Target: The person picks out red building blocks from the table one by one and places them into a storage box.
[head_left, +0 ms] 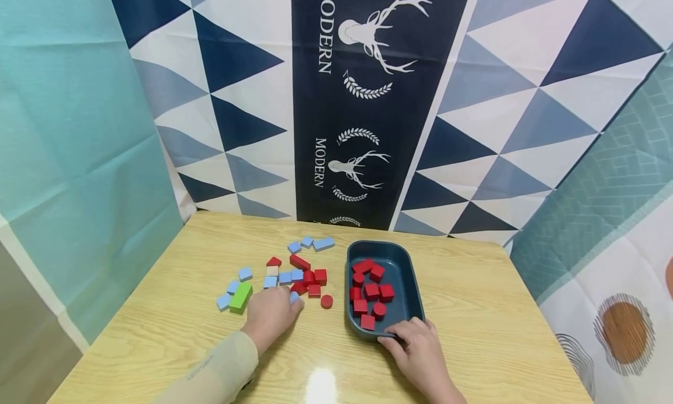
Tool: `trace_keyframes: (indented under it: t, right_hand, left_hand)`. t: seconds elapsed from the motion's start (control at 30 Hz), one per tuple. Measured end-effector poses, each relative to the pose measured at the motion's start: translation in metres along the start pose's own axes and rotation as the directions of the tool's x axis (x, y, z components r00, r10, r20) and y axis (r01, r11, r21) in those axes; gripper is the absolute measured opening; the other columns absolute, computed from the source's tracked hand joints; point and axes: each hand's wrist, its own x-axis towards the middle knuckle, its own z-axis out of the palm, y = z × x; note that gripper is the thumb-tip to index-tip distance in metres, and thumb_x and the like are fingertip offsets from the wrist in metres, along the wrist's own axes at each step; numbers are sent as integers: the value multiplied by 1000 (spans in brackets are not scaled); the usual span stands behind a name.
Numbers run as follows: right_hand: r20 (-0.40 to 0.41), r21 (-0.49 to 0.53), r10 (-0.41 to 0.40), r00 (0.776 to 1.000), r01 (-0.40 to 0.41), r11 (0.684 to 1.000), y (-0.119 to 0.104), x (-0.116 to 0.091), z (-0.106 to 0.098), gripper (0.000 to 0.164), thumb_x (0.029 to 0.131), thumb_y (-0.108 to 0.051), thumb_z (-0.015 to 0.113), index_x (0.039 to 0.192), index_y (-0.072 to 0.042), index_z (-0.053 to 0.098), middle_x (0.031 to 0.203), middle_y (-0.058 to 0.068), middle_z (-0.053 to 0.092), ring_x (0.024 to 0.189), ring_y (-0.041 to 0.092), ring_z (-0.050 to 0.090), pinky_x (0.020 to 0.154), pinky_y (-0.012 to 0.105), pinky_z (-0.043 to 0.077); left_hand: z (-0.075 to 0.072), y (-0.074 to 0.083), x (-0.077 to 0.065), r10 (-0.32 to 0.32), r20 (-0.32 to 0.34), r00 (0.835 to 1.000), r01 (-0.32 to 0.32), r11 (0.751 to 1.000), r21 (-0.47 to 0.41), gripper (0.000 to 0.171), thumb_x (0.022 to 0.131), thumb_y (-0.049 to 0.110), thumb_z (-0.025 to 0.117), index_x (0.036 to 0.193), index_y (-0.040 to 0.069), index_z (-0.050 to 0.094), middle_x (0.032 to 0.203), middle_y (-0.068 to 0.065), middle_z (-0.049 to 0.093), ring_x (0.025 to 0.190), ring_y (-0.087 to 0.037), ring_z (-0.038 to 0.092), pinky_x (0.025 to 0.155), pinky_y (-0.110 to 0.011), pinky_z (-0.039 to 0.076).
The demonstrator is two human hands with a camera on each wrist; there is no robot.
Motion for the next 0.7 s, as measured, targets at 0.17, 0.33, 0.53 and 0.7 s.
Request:
trace_keyframes:
  t: [0.17, 0.33, 0.53, 0.7]
  right_hand:
    - [-7, -1, -1, 1000, 1, 1000, 0, 1, 0, 21, 68, -30, 90, 78, -32, 72, 76, -27, 64, 74, -5, 46, 77, 33, 37]
    - [-4, -5, 0, 1000, 0, 1000, 0, 1, 0, 21, 68, -30, 90, 78, -32, 72, 76, -27, 65, 74, -5, 46, 77, 34, 37]
    - [5, -9, 11, 1000, -11, 1000, -1, 1, -1, 20, 69, -30, 90, 77, -32, 72, 76, -26, 65, 74, -5, 46, 78, 34, 37]
    - [1, -10, 6, 1000, -6, 1000, -2, 1, -1, 20, 69, -31, 90, 77, -32, 71, 75, -26, 64, 73, -5, 45, 77, 33, 36]
  left_hand:
    - [0, 1, -8, 101, -50, 994, -97, 993, 62, 55, 80, 64, 68, 94, 11, 76, 108, -16, 71, 70, -22, 62, 52, -34, 46]
    - [1, -4, -18, 172, -81, 982, -170, 985, 36, 55, 74, 56, 79, 104, 10, 74, 94, -13, 62, 81, -25, 56, 72, -41, 49]
    - [2, -9, -22, 207, -126, 970, -207, 978, 15, 29, 76, 35, 84, 93, 15, 72, 80, -5, 63, 74, -20, 54, 67, -37, 48]
    - [1, -11, -20, 227, -164, 960, -225, 974, 32, 14, 78, 19, 83, 81, 17, 69, 70, 2, 61, 64, -15, 49, 61, -31, 44]
